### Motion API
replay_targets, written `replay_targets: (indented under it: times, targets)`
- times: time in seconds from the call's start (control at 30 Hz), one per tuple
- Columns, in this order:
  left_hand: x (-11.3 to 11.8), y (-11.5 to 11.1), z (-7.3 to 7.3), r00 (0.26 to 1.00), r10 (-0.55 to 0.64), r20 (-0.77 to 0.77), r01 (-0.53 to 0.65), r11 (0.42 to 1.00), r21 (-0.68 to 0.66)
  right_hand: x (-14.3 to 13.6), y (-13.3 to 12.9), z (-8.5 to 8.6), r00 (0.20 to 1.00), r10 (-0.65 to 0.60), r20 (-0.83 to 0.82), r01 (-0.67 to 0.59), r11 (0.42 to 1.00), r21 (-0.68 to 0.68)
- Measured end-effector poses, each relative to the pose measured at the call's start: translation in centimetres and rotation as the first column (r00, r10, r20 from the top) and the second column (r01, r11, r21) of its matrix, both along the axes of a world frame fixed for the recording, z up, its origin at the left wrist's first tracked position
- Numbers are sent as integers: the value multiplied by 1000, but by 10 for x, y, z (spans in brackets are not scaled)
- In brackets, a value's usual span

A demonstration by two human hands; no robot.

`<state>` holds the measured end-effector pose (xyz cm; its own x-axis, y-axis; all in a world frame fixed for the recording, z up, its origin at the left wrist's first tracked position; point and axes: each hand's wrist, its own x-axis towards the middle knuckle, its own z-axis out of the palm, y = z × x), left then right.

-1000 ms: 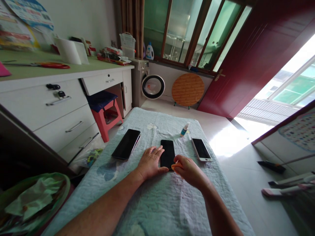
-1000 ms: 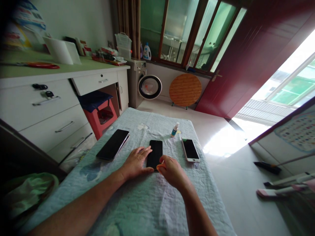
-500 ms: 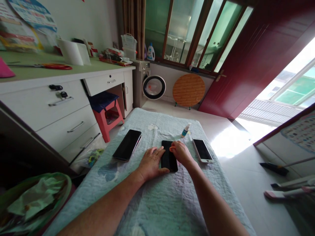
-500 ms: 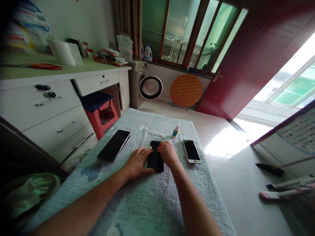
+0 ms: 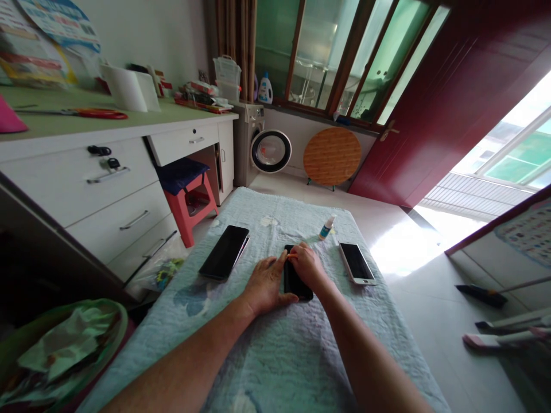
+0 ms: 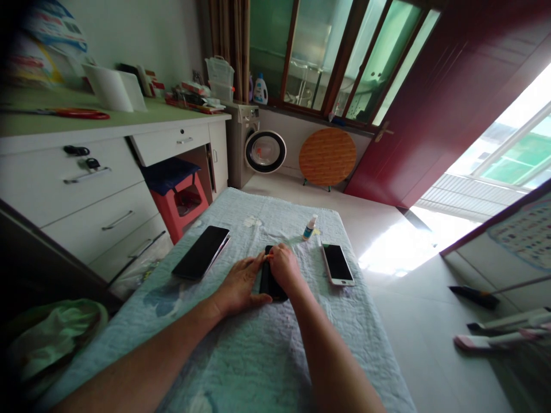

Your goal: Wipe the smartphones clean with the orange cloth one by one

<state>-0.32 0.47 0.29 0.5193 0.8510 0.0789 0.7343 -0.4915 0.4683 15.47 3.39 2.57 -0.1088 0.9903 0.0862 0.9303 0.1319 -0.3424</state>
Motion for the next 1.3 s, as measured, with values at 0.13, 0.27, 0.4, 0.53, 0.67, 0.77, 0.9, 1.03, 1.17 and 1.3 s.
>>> replay_targets:
  times: [0.13,0.27,0.4,0.53,0.67,0.77,0.9,1.03,1.17,1.3]
  targets:
    - [0,0,-2,1000,7,-11,-7,1000,0,-2,-28,3,993,98,-67,-98,995,-2]
    - [0,2,-6,1000,-15,-6,15,1000,24,4,-51,8,977,159,-140,-169,984,-62]
    - [0,3,-8,1000,-19,-15,20,1000,25,14,-65,15,956,211,-205,-239,963,-122]
    - [-1,3,-7,999,-33,-12,34,999,22,22,-65,17,953,207,-223,-245,956,-160]
    - [-3,3,-5,998,-61,-33,62,998,13,29,-51,10,972,111,-209,-133,987,-93]
    - [-3,3,-5,996,-74,-40,74,997,16,33,-41,3,980,14,-196,-19,999,-28]
    - [-3,4,-6,997,-77,-31,77,997,19,36,-33,-6,981,-94,-167,102,994,37]
    - [-2,4,-6,997,-74,-25,74,997,11,40,-31,-12,969,-183,-167,196,979,63]
    - [-2,3,-4,996,-76,-37,76,997,16,45,-35,-14,945,-205,-255,233,969,86]
    - [-1,1,1,995,-94,-46,96,995,30,43,-44,-10,923,-196,-332,233,970,74]
